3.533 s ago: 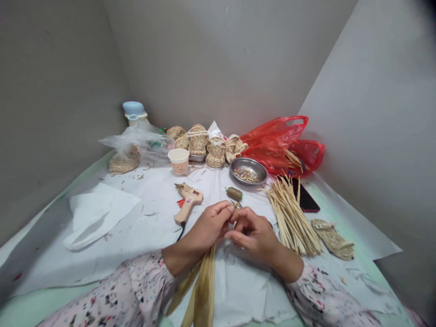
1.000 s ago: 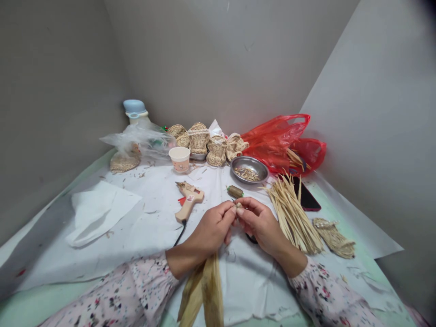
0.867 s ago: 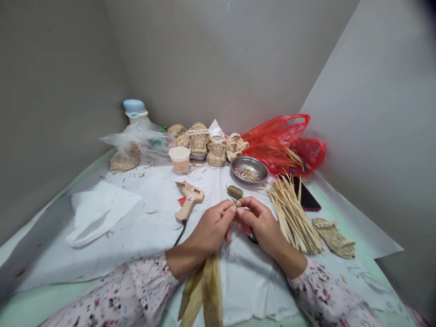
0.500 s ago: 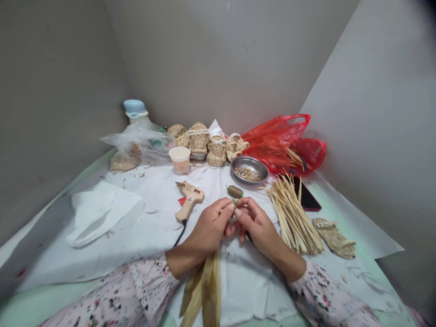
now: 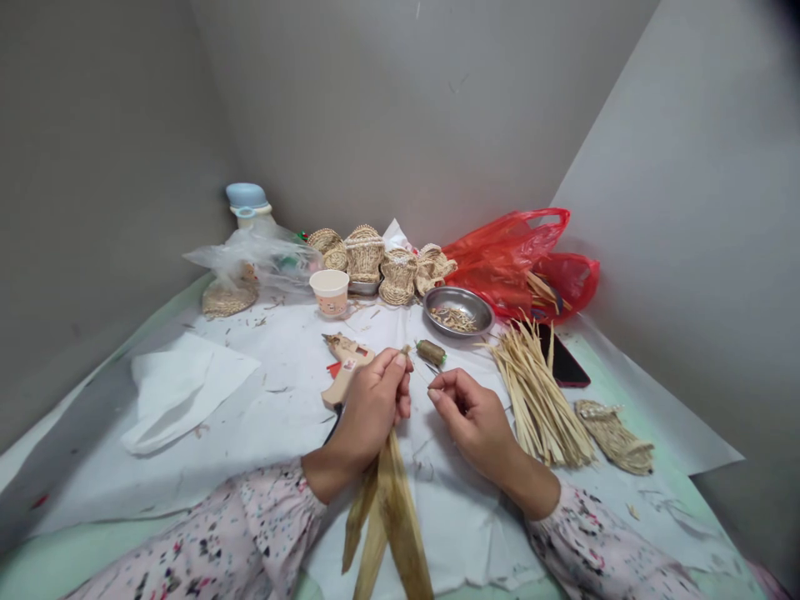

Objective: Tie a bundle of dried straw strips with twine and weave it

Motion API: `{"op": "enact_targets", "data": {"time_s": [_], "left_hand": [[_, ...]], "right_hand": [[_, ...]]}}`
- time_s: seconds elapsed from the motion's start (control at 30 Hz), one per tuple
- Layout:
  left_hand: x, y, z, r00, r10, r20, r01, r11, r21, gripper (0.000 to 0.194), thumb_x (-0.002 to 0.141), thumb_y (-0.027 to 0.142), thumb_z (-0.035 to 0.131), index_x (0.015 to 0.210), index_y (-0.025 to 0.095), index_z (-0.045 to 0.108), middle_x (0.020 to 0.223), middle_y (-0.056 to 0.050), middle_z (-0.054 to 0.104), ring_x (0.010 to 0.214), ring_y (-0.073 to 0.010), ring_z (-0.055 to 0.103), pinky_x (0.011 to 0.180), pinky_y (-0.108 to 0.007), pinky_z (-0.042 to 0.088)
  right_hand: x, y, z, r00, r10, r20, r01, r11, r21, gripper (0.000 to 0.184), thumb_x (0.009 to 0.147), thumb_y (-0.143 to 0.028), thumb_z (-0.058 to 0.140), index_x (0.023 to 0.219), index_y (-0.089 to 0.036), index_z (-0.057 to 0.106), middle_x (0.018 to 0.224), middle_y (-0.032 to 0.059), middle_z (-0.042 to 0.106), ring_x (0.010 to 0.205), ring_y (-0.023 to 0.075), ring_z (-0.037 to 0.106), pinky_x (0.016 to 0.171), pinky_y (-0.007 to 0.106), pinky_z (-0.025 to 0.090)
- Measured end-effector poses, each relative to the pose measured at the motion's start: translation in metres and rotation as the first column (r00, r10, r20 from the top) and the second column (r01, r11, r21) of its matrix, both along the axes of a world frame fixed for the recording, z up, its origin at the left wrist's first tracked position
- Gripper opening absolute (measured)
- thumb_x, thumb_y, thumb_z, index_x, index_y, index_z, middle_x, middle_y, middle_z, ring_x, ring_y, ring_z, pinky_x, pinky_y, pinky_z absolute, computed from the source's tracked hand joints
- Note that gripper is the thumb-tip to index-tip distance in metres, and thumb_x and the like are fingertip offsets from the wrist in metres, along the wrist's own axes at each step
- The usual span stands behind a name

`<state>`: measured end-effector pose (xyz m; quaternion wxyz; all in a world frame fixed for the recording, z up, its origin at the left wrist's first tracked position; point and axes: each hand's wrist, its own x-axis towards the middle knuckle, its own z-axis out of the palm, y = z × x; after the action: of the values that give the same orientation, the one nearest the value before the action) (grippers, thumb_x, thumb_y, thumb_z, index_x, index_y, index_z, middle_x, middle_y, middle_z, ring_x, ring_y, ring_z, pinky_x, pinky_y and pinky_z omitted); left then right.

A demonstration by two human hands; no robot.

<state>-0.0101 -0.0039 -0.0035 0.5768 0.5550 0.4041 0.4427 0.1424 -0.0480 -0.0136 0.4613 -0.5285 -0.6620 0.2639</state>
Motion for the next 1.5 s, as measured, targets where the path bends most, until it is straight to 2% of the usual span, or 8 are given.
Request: {"op": "enact_targets", "data": {"time_s": [0.4,0.5,0.6,0.8,0.93,1.07,1.23,1.5], "left_hand": [[0.003,0.002,0.008,0.987,0.127,0.100,-0.110,0.981,-0.160,0.024,0.084,0.043,0.049,0.079,0.020,0.047,0.057,0.009,0.039,0.037,-0.0041,0.040,0.032,-0.012,0.026],[0.003,0.001,0.008,0.989,0.112,0.100,-0.098,0.986,-0.133,0.025,0.085,0.044,0.048,0.078,0.019,0.048,0.056,0.009,0.039,0.037,-0.0038,0.039,0.032,-0.012,0.025],[0.003,-0.002,0.007,0.996,0.065,0.061,-0.061,0.995,-0.074,0.028,0.087,0.045,0.047,0.078,0.019,0.049,0.056,0.008,0.040,0.038,-0.0043,0.041,0.034,-0.013,0.025],[0.006,-0.012,0.013,0.999,-0.049,0.004,0.049,0.999,-0.019,0.027,0.088,0.043,0.045,0.074,0.020,0.047,0.051,0.008,0.040,0.038,-0.0067,0.039,0.039,-0.018,0.029],[0.008,-0.018,0.016,0.992,-0.119,-0.050,0.120,0.993,0.003,0.028,0.089,0.043,0.044,0.071,0.021,0.046,0.043,0.007,0.042,0.040,-0.0102,0.041,0.043,-0.021,0.032],[0.007,-0.017,0.015,0.989,-0.094,-0.112,0.098,0.995,0.031,0.029,0.090,0.041,0.044,0.069,0.021,0.045,0.042,0.007,0.042,0.040,-0.0108,0.040,0.045,-0.023,0.032],[0.006,-0.016,0.014,0.989,-0.063,-0.137,0.070,0.997,0.044,0.028,0.089,0.042,0.044,0.070,0.021,0.045,0.046,0.007,0.043,0.040,-0.0109,0.041,0.044,-0.023,0.031],[0.007,-0.015,0.008,0.989,-0.061,-0.133,0.067,0.997,0.043,0.024,0.089,0.042,0.045,0.079,0.021,0.050,0.042,0.008,0.040,0.038,-0.0108,0.038,0.041,-0.022,0.029]], "right_hand": [[0.008,-0.017,0.008,0.998,0.006,0.064,-0.031,0.915,0.403,0.010,0.083,-0.017,0.048,0.075,-0.022,0.045,0.061,-0.0019,0.044,0.053,0.0136,0.041,0.053,0.029,0.034],[0.005,-0.009,0.007,0.974,-0.222,0.032,0.200,0.922,0.331,0.008,0.081,-0.015,0.051,0.085,-0.021,0.051,0.071,0.0004,0.049,0.059,0.0146,0.046,0.056,0.029,0.038],[0.002,-0.004,0.007,0.948,-0.316,-0.037,0.315,0.919,0.236,0.037,0.083,-0.015,0.051,0.119,-0.019,0.048,0.091,0.0064,0.056,0.067,0.0159,0.050,0.061,0.031,0.044],[-0.007,-0.011,0.003,0.986,-0.005,-0.169,0.019,0.997,0.078,0.050,0.091,-0.027,0.050,0.139,-0.027,0.037,0.134,0.0138,0.050,0.062,0.0112,0.054,0.061,0.031,0.048],[-0.012,-0.006,-0.001,0.922,0.140,-0.360,-0.202,0.969,-0.139,0.051,0.092,-0.037,0.050,0.139,-0.024,0.035,0.102,0.0091,0.067,0.062,0.0143,0.061,0.057,0.029,0.049],[-0.011,0.000,-0.001,0.969,0.042,-0.242,-0.084,0.983,-0.165,0.027,0.089,-0.038,0.055,0.108,-0.020,0.058,0.057,-0.0032,0.055,0.051,0.0129,0.051,0.050,0.025,0.039],[-0.007,-0.001,0.002,0.995,-0.068,-0.073,0.065,0.997,-0.041,0.020,0.091,-0.035,0.051,0.078,-0.020,0.056,0.057,-0.0043,0.050,0.051,0.0110,0.043,0.051,0.024,0.033],[-0.006,-0.007,0.006,0.993,0.049,0.107,-0.057,0.995,0.077,0.018,0.094,-0.026,0.045,0.087,-0.021,0.060,0.071,0.0003,0.063,0.063,0.0139,0.056,0.064,0.025,0.041]]}}
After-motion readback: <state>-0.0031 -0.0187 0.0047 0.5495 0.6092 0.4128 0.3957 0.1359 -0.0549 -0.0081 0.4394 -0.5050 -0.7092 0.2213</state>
